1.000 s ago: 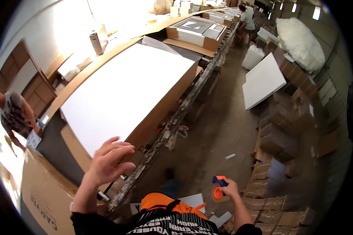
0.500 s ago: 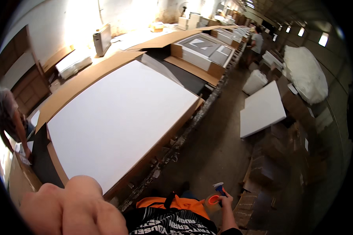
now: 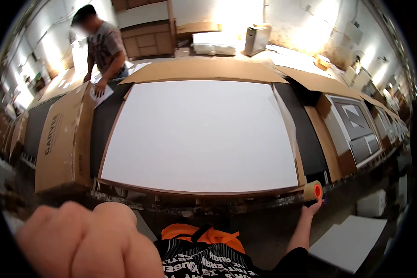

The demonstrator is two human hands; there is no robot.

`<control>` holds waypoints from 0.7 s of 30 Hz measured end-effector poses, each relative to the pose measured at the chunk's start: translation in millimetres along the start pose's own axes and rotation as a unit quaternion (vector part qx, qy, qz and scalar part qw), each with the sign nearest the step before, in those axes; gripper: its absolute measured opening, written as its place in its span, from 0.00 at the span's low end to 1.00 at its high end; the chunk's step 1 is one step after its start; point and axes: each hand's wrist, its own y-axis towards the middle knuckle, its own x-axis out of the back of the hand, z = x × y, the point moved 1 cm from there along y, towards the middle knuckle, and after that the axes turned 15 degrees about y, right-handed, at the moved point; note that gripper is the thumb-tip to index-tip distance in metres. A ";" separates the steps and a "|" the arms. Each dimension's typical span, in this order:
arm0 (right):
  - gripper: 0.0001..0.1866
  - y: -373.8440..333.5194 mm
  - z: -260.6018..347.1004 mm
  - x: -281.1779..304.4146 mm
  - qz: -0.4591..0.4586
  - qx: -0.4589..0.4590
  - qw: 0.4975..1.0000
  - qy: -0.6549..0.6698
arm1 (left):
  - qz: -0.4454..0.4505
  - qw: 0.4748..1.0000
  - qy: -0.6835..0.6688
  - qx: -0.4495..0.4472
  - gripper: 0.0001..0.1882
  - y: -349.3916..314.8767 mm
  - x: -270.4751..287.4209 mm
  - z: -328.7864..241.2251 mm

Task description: The person tapes a large cardboard box along its seams using a handheld tape dispenser, then picks up a large white panel and places it into an open box on a conveyor belt.

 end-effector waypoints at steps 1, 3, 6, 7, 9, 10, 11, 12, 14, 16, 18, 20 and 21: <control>0.22 21.4 -15.7 -37.0 -0.031 -0.009 0.999 -0.032 | -0.024 0.998 0.065 -0.005 0.09 0.3 -8.0 7.4; 0.22 75.1 -28.0 -64.2 0.067 -0.111 0.990 -0.060 | 0.052 0.925 0.374 0.039 0.13 -27.0 27.4 29.8; 0.32 159.8 -38.6 -67.4 0.015 0.031 0.963 -0.268 | 0.274 0.558 0.773 0.125 0.32 -81.7 81.8 84.5; 0.36 196.1 -21.5 -55.8 0.006 0.095 0.930 -0.355 | 0.370 0.441 0.799 0.172 0.36 -109.2 105.0 100.2; 0.40 203.5 -48.0 -63.6 -0.048 0.007 0.877 -0.478 | 0.458 0.317 0.765 0.324 0.46 -171.7 156.5 96.0; 0.40 197.4 -53.3 -70.6 -0.005 0.066 0.833 -0.549 | 0.448 0.304 0.770 0.336 0.46 -183.5 166.4 86.2; 0.40 186.2 -58.6 -78.0 0.042 0.128 0.780 -0.611 | 0.436 0.222 0.759 0.430 0.52 -194.1 176.1 73.1; 0.39 155.6 -73.4 -91.7 0.097 0.169 0.807 -0.557 | 0.409 0.133 0.735 0.524 0.57 -206.3 185.1 53.1; 0.35 88.1 -62.5 -110.9 0.248 0.250 0.780 -0.517 | 0.413 0.108 0.741 0.519 0.60 -224.5 203.8 30.0; 0.32 -11.5 -41.0 -135.4 0.468 0.317 0.598 -0.568 | 0.456 0.135 0.733 0.485 0.63 -231.5 216.3 19.1; 0.25 -112.9 -33.3 -180.8 0.591 0.404 0.350 -0.604 | 0.461 0.224 0.731 0.451 0.63 -232.4 237.0 32.4; 0.28 -113.5 -47.0 -181.7 0.613 0.402 0.230 -0.640 | 0.424 0.349 0.737 0.393 0.61 -237.0 253.5 34.2; 0.28 -96.2 -53.1 -168.8 0.603 0.426 0.308 -0.600 | 0.416 0.345 0.740 0.400 0.61 -239.1 264.7 31.8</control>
